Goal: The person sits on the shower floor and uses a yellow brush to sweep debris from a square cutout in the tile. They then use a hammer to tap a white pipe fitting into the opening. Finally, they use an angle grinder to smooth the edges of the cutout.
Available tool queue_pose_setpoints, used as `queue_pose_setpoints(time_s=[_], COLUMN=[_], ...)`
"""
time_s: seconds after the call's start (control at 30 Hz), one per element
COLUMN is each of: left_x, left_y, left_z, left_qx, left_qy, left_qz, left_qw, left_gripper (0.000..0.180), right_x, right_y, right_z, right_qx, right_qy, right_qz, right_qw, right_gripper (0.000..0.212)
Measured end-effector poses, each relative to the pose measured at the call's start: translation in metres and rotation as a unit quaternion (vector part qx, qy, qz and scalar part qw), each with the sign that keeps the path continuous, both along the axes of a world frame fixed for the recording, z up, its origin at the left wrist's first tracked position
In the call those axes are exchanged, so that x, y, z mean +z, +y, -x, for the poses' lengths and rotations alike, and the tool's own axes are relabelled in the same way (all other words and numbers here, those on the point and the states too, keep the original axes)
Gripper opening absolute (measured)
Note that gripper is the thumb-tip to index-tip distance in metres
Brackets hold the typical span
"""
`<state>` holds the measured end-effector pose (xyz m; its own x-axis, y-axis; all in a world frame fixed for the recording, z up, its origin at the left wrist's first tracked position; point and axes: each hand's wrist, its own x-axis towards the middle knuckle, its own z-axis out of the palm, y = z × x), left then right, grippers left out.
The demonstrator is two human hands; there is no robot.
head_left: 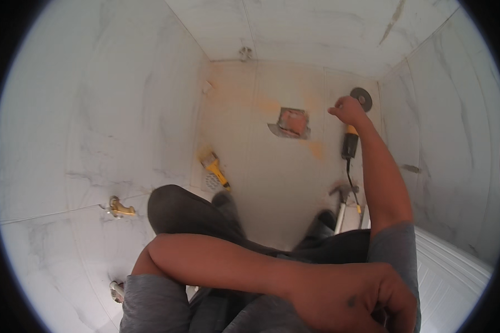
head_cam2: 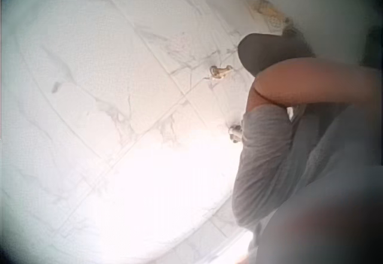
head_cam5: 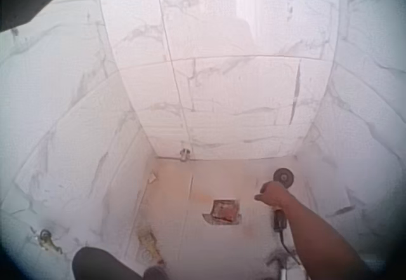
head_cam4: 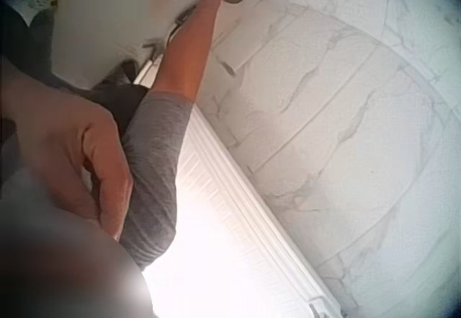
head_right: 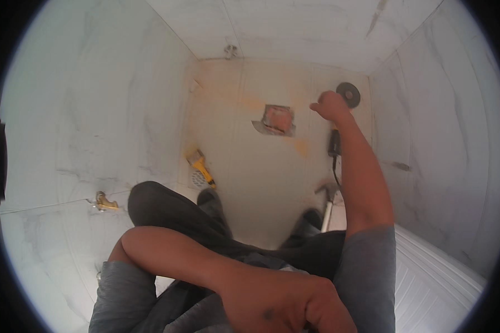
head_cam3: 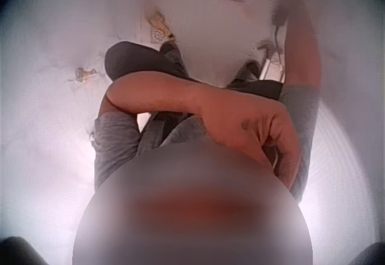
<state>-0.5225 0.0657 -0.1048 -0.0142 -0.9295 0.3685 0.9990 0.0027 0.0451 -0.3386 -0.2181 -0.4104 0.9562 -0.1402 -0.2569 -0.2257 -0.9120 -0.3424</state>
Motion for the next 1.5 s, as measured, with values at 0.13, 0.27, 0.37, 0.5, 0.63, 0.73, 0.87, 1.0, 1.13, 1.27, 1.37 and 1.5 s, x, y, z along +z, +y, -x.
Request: queue_pose_setpoints(time_s=[0.13,0.27,0.37,0.5,0.63,0.73,0.87,1.0,1.13,1.27,1.37,1.5], left_x=[-0.009,-0.014,-0.013,-0.012,-0.02,-0.022,-0.028,-0.031,-0.031,-0.037,-0.043,-0.045], left_y=[0.003,0.012,0.014,0.014,0.024,0.03,0.034,0.034,0.028,0.026,0.024,0.019], left_z=[0.0,-0.004,-0.008,-0.021,-0.046,-0.062,-0.077,-0.082,-0.08,-0.081,-0.084,-0.087], left_qx=[-0.018,-0.016,-0.017,0.023,0.019,0.005,-0.013,0.007,-0.011,-0.027,-0.038,0.008], left_qy=[0.003,0.038,0.084,0.11,0.054,0.046,0.033,0.031,0.061,0.082,0.099,0.141], left_qz=[0.022,0.047,0.084,0.111,0.108,0.111,0.102,0.117,0.142,0.158,0.16,0.176], left_qw=[1.0,0.998,0.993,0.988,0.992,0.993,0.994,0.993,0.988,0.984,0.981,0.974], left_gripper=[0.012,0.013,0.014,0.016,0.016,0.016,0.017,0.018,0.018,0.017,0.016,0.014], right_x=[-0.022,-0.053,-0.073,-0.077,-0.077,-0.086,-0.105,-0.12,-0.121,-0.1,-0.082,-0.09], right_y=[0.019,0.046,0.08,0.123,0.14,0.142,0.135,0.118,0.089,0.073,0.067,0.08], right_z=[0.005,0.005,0.001,-0.011,-0.014,-0.012,-0.008,-0.012,-0.019,-0.023,-0.015,0.028], right_qx=[0.008,0.088,0.073,-0.016,0.026,-0.002,-0.024,-0.09,-0.09,-0.075,-0.095,0.069], right_qy=[0.067,0.022,0.021,0.073,0.104,0.067,0.066,0.015,-0.002,0.02,0.067,0.246], right_qz=[-0.032,0.01,0.002,0.018,0.054,0.068,0.076,0.002,-0.136,-0.224,-0.368,-0.326], right_qw=[0.997,0.996,0.997,0.997,0.993,0.995,0.995,0.996,0.987,0.972,0.922,0.91], right_gripper=[0.037,0.032,0.03,0.036,0.048,0.052,0.048,0.035,0.024,0.017,0.005,0.006])
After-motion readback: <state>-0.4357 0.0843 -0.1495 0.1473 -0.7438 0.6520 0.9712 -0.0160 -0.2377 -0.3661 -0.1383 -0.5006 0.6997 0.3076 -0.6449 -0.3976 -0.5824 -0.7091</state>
